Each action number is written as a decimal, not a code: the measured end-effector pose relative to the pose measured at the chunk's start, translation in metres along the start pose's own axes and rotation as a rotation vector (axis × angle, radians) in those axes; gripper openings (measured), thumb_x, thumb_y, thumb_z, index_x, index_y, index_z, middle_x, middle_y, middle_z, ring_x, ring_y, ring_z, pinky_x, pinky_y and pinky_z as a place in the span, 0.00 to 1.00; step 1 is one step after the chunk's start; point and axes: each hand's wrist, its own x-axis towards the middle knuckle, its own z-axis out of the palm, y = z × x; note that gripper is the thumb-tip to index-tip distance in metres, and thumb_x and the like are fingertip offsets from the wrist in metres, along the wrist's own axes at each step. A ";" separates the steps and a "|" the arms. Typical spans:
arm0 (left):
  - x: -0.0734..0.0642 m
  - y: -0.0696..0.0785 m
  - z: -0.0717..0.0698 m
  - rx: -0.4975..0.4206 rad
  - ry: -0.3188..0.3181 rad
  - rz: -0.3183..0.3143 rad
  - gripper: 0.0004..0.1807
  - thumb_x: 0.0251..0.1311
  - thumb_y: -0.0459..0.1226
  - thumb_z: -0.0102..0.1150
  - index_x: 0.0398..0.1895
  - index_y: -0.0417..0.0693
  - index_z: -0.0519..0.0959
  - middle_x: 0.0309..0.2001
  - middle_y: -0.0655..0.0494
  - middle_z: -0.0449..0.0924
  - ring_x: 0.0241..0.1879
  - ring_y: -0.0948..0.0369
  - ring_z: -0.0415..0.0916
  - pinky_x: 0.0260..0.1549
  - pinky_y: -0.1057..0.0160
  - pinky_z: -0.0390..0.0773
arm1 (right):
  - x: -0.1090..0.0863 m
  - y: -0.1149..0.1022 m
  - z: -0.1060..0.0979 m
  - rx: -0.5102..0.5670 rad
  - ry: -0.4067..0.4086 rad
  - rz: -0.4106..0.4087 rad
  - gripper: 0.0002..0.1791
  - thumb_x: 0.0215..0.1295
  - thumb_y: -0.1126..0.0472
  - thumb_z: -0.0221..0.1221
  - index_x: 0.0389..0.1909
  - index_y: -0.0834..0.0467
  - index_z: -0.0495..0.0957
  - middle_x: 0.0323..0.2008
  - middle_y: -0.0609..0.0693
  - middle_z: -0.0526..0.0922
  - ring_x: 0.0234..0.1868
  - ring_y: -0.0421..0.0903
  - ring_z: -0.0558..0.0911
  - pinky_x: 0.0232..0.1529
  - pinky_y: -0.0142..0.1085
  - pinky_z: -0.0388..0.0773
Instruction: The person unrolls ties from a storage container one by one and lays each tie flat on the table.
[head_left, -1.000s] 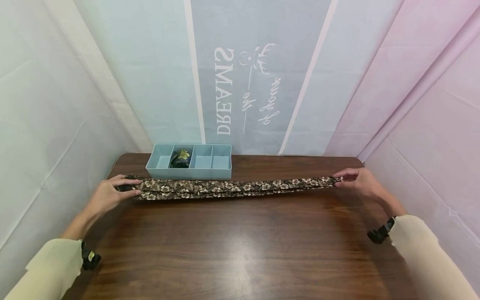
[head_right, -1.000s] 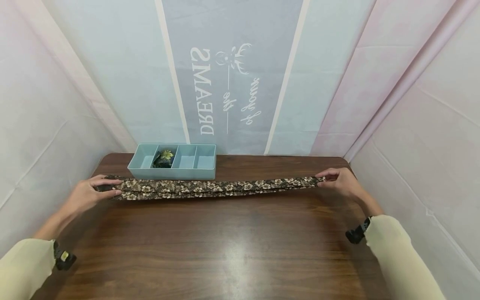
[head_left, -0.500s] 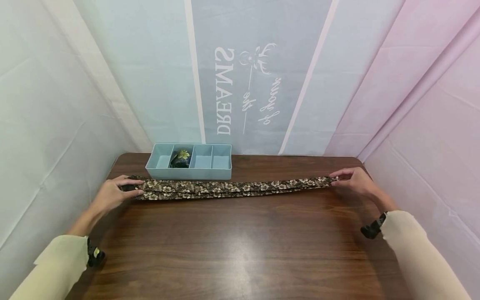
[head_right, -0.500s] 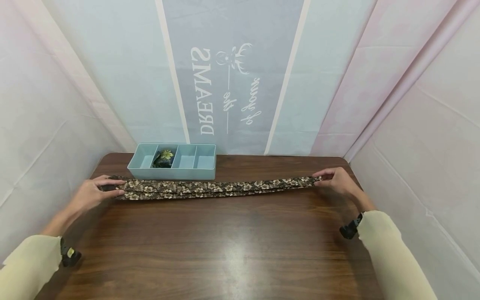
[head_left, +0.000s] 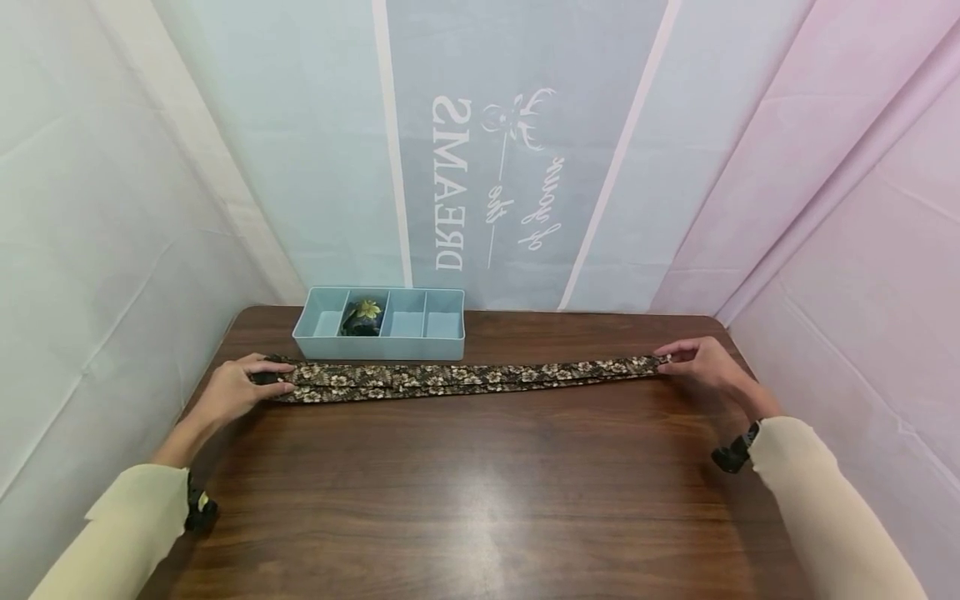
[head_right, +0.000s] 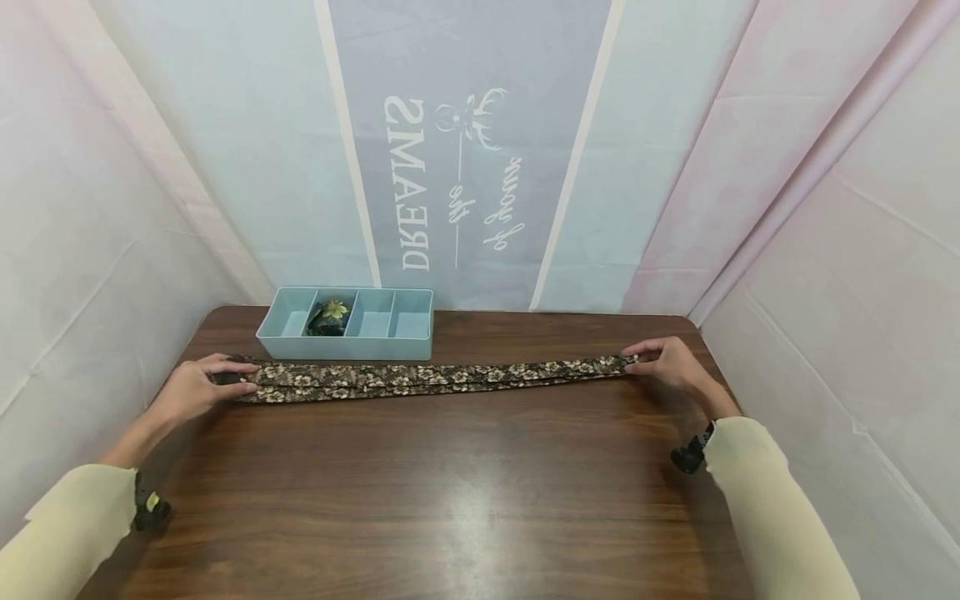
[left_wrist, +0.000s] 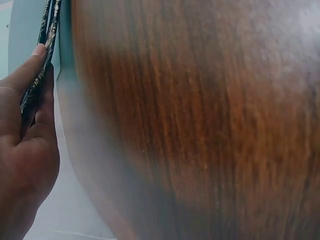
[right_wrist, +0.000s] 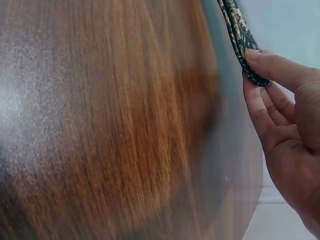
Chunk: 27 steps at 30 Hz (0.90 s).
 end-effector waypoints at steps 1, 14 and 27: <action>0.001 -0.001 0.001 0.001 0.002 0.000 0.24 0.60 0.44 0.78 0.55 0.39 0.89 0.70 0.21 0.69 0.72 0.26 0.61 0.64 0.23 0.65 | 0.000 0.000 0.001 0.006 -0.010 0.003 0.19 0.63 0.60 0.76 0.51 0.65 0.88 0.33 0.54 0.90 0.32 0.35 0.83 0.33 0.25 0.79; 0.008 -0.007 0.009 0.079 0.041 0.048 0.19 0.59 0.40 0.79 0.52 0.41 0.90 0.61 0.27 0.79 0.64 0.28 0.71 0.58 0.26 0.73 | 0.006 0.001 0.008 -0.002 -0.044 -0.012 0.16 0.61 0.65 0.76 0.48 0.67 0.89 0.34 0.55 0.92 0.32 0.33 0.83 0.34 0.23 0.77; 0.011 -0.008 0.012 0.108 0.075 0.138 0.17 0.56 0.35 0.80 0.48 0.38 0.91 0.62 0.29 0.77 0.64 0.30 0.66 0.64 0.26 0.61 | 0.006 0.000 0.008 -0.155 -0.041 -0.031 0.16 0.61 0.60 0.77 0.47 0.62 0.90 0.37 0.54 0.91 0.34 0.36 0.83 0.35 0.29 0.77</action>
